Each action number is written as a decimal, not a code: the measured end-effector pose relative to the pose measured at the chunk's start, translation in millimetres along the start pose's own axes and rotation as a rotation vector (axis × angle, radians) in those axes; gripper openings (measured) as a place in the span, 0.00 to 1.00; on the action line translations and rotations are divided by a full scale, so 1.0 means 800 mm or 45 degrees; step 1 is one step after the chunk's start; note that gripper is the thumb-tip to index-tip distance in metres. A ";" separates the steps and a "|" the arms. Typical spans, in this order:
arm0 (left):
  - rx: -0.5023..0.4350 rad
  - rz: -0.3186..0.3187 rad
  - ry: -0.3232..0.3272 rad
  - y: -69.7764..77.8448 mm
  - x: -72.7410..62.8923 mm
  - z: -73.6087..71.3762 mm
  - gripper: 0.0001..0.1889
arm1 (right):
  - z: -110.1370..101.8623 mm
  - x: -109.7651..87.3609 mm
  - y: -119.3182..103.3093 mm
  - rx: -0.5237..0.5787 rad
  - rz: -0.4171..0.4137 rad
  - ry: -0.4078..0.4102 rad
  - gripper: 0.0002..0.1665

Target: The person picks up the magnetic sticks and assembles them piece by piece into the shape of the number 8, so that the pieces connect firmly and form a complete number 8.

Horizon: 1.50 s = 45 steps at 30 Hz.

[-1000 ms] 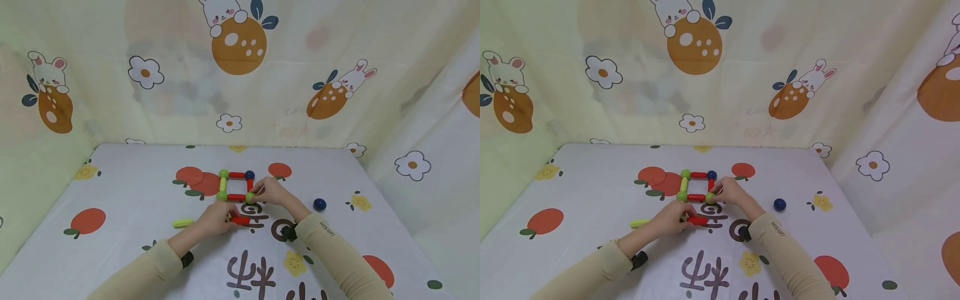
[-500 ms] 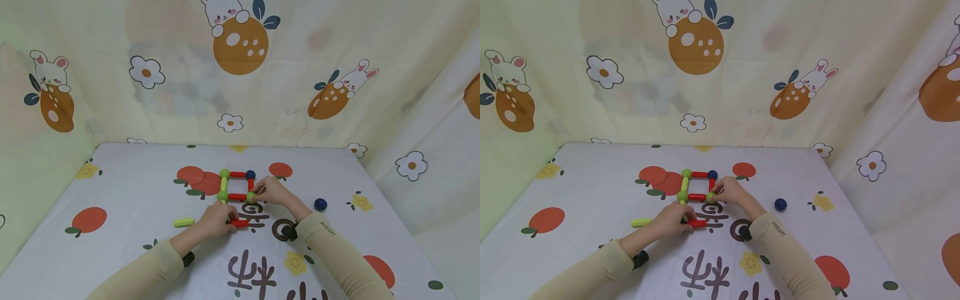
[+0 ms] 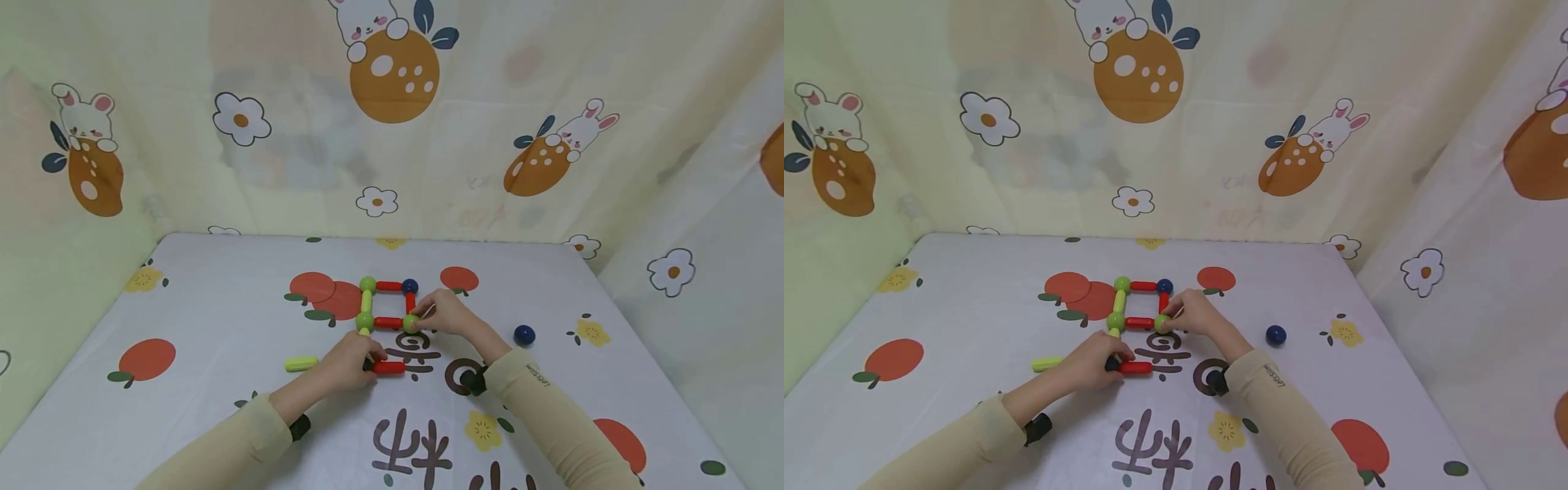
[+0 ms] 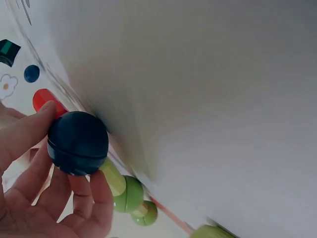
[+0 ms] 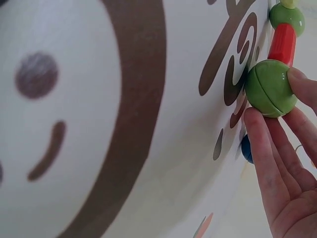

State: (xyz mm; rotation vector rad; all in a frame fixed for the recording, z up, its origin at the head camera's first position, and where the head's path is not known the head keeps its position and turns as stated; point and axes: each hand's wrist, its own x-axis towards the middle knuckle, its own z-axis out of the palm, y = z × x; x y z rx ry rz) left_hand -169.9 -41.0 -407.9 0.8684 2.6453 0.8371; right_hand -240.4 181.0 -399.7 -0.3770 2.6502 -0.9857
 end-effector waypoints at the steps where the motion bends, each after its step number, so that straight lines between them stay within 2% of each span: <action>1: -0.003 -0.001 0.008 -0.001 -0.001 0.000 0.14 | 0.000 0.000 0.000 -0.001 -0.002 0.000 0.14; 7: 0.002 0.012 0.070 -0.006 -0.008 -0.004 0.12 | 0.000 -0.001 0.001 0.007 0.006 0.009 0.14; 11: -0.004 -0.001 0.081 -0.009 -0.010 -0.005 0.12 | 0.002 -0.002 0.003 0.010 0.007 0.011 0.14; 22: -0.070 -0.034 0.053 -0.009 -0.013 -0.014 0.12 | 0.002 -0.001 0.006 -0.002 -0.033 0.046 0.15; 39: -0.026 -0.011 0.079 -0.015 -0.006 -0.012 0.12 | 0.005 0.004 0.012 0.011 -0.018 0.069 0.18; 45: -0.004 -0.029 0.055 -0.015 -0.004 -0.014 0.13 | -0.004 -0.009 0.018 -0.015 -0.083 0.111 0.21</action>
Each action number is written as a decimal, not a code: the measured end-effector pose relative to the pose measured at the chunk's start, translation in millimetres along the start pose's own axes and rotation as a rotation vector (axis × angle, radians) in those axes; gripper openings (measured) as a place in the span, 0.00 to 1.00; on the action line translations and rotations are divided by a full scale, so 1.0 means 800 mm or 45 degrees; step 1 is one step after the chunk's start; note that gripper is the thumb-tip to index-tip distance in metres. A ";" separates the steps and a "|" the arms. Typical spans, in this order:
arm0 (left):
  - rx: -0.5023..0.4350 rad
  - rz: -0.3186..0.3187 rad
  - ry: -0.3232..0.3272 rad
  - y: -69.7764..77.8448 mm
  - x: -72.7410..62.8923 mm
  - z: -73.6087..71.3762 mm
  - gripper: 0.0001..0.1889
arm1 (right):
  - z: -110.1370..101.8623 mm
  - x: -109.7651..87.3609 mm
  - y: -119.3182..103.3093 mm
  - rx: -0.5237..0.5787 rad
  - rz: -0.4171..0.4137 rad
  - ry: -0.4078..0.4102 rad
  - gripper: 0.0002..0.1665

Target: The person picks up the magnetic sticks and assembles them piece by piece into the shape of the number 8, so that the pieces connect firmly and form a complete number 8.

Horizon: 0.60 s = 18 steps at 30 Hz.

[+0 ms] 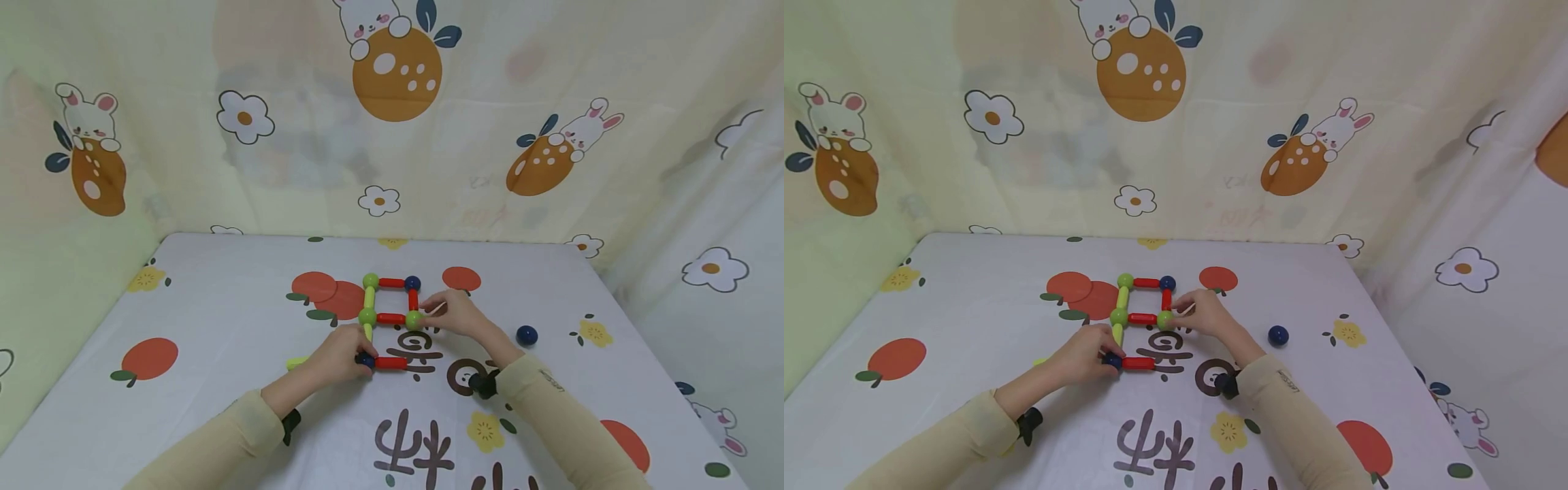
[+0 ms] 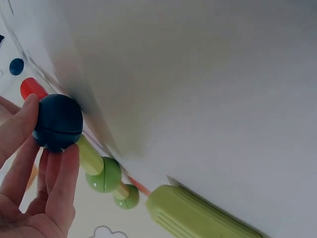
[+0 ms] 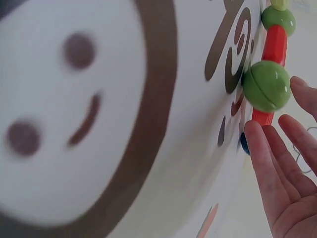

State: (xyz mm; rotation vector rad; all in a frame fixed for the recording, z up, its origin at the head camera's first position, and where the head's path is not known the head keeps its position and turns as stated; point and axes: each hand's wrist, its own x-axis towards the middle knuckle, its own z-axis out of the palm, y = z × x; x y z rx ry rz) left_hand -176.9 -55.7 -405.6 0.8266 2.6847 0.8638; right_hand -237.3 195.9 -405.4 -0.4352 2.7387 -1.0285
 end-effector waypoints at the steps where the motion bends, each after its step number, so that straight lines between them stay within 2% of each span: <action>1: 0.004 0.000 -0.003 0.000 0.000 0.000 0.13 | -0.002 -0.003 0.001 -0.008 -0.016 0.007 0.21; 10: 0.029 0.015 -0.003 -0.002 0.001 -0.001 0.13 | -0.025 -0.032 0.015 -0.037 -0.089 0.070 0.20; 18: 0.008 0.042 0.026 -0.003 -0.001 -0.002 0.14 | -0.046 -0.058 0.040 -0.089 -0.053 0.139 0.21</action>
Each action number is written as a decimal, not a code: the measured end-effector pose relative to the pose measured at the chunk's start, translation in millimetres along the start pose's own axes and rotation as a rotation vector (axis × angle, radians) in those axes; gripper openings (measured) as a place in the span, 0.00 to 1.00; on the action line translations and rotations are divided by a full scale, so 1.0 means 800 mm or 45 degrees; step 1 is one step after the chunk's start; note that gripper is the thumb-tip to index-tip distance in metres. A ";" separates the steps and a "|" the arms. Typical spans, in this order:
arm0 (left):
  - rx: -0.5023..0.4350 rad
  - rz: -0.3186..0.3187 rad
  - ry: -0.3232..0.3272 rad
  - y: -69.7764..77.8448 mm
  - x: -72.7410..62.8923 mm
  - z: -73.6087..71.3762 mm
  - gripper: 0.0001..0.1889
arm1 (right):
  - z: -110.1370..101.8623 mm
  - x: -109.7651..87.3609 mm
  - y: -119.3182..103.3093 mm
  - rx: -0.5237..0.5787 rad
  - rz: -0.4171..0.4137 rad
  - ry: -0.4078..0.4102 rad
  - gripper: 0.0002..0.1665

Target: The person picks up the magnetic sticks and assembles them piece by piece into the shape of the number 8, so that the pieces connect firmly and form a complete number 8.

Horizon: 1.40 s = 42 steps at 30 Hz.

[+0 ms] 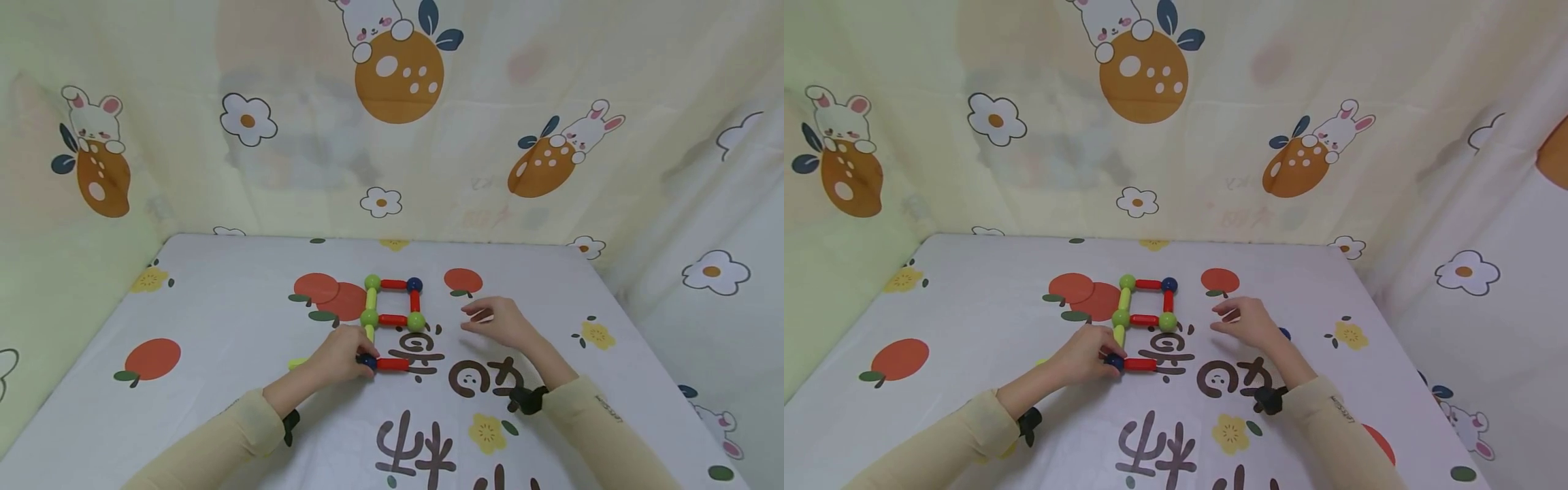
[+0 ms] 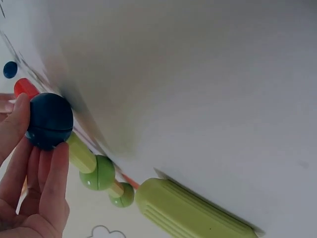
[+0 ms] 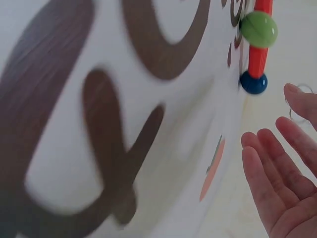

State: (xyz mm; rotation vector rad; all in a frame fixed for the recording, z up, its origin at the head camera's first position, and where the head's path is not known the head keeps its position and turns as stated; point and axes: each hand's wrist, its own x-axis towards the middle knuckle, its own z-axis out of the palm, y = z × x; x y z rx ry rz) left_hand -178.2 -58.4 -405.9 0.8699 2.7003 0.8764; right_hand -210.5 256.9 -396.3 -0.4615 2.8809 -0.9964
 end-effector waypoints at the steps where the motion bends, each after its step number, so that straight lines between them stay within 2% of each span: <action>1: -0.005 -0.003 0.002 0.000 0.000 0.000 0.14 | -0.003 -0.003 0.003 0.001 0.005 0.008 0.21; 10: -0.047 -0.006 0.013 -0.002 0.003 0.000 0.14 | -0.035 -0.030 0.025 -0.030 0.055 0.087 0.23; 20: -0.077 -0.017 0.020 -0.001 0.002 0.001 0.14 | -0.062 -0.055 0.048 -0.088 0.104 0.124 0.25; 27: -0.127 -0.034 0.018 -0.003 0.002 0.002 0.14 | -0.066 -0.061 0.066 -0.125 0.195 0.076 0.27; 32: -0.144 -0.050 0.004 -0.004 0.003 0.000 0.14 | -0.067 -0.061 0.082 -0.096 0.269 0.017 0.29; 38: -0.146 -0.062 -0.001 -0.004 0.004 -0.001 0.14 | -0.067 -0.060 0.093 -0.068 0.280 -0.047 0.23; 42: -0.149 -0.076 -0.004 -0.004 0.004 0.000 0.14 | -0.061 -0.058 0.091 -0.040 0.307 -0.058 0.23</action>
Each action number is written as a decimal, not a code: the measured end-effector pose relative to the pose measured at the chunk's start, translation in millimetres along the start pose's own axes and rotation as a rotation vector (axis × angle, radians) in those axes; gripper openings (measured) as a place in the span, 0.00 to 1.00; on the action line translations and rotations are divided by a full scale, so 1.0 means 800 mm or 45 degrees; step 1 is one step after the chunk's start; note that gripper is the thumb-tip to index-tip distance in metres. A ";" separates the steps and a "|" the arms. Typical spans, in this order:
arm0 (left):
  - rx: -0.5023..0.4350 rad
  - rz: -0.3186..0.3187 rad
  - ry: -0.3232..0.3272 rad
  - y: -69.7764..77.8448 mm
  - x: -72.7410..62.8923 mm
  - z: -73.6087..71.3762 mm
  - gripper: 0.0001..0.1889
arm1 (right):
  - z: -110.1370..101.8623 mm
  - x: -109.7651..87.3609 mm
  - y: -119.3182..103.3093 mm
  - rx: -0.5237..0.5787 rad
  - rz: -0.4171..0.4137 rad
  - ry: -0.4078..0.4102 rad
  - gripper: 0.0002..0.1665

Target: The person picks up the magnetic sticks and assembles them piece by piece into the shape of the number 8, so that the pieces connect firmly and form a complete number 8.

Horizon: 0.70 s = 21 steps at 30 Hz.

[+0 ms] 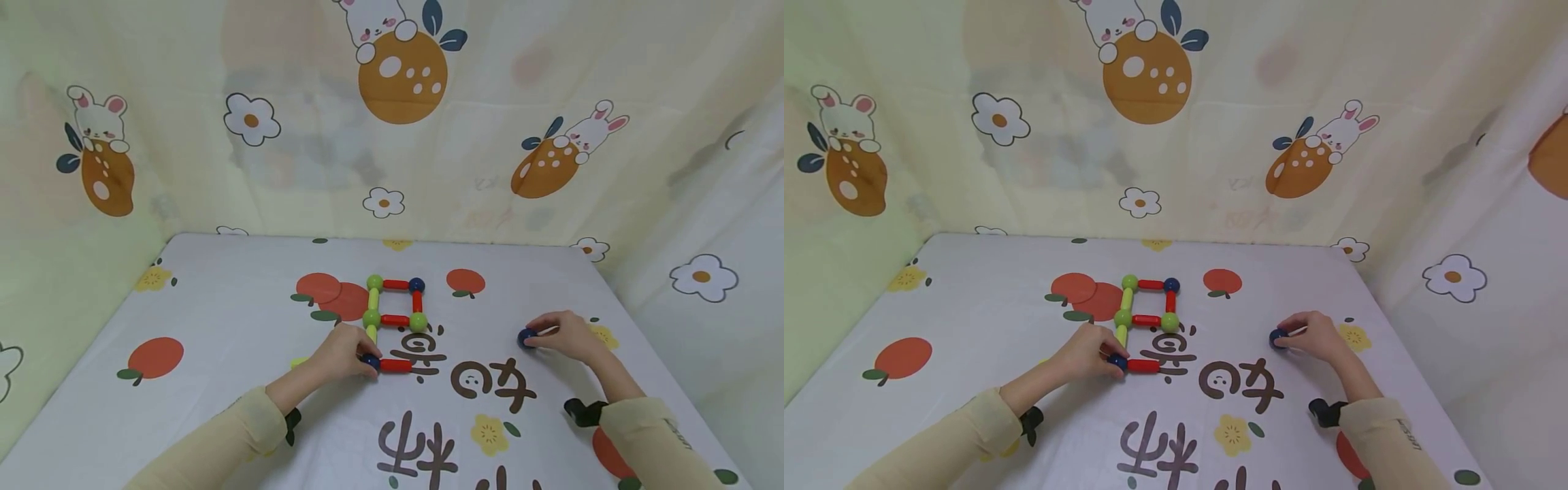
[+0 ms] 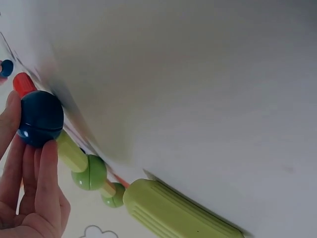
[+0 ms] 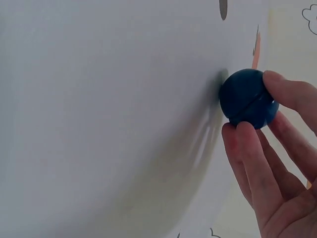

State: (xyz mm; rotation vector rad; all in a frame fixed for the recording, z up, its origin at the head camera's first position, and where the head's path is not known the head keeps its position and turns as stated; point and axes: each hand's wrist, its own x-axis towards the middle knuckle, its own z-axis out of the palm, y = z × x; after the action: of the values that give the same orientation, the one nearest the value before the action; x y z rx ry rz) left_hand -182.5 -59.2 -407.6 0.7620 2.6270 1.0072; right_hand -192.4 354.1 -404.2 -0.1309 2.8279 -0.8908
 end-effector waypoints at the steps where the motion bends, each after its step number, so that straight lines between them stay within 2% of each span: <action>1: -0.004 -0.002 0.002 0.000 0.000 0.000 0.14 | 0.002 0.001 -0.002 0.006 0.003 -0.003 0.23; 11: 0.019 0.008 0.022 -0.004 0.000 0.002 0.14 | 0.030 0.013 -0.024 0.127 -0.079 -0.087 0.23; 14: 0.034 0.008 0.028 -0.003 -0.001 0.002 0.13 | 0.040 0.015 -0.035 0.153 -0.091 -0.123 0.22; 21: 0.078 0.043 0.029 -0.001 -0.002 0.002 0.14 | 0.059 0.019 -0.065 0.189 -0.194 -0.219 0.19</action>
State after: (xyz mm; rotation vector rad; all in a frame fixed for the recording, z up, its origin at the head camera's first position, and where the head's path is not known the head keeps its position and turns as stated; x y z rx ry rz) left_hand -181.0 -59.8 -409.4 0.8163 2.6846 0.9533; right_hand -196.4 283.3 -414.1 -0.3880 2.6105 -1.0619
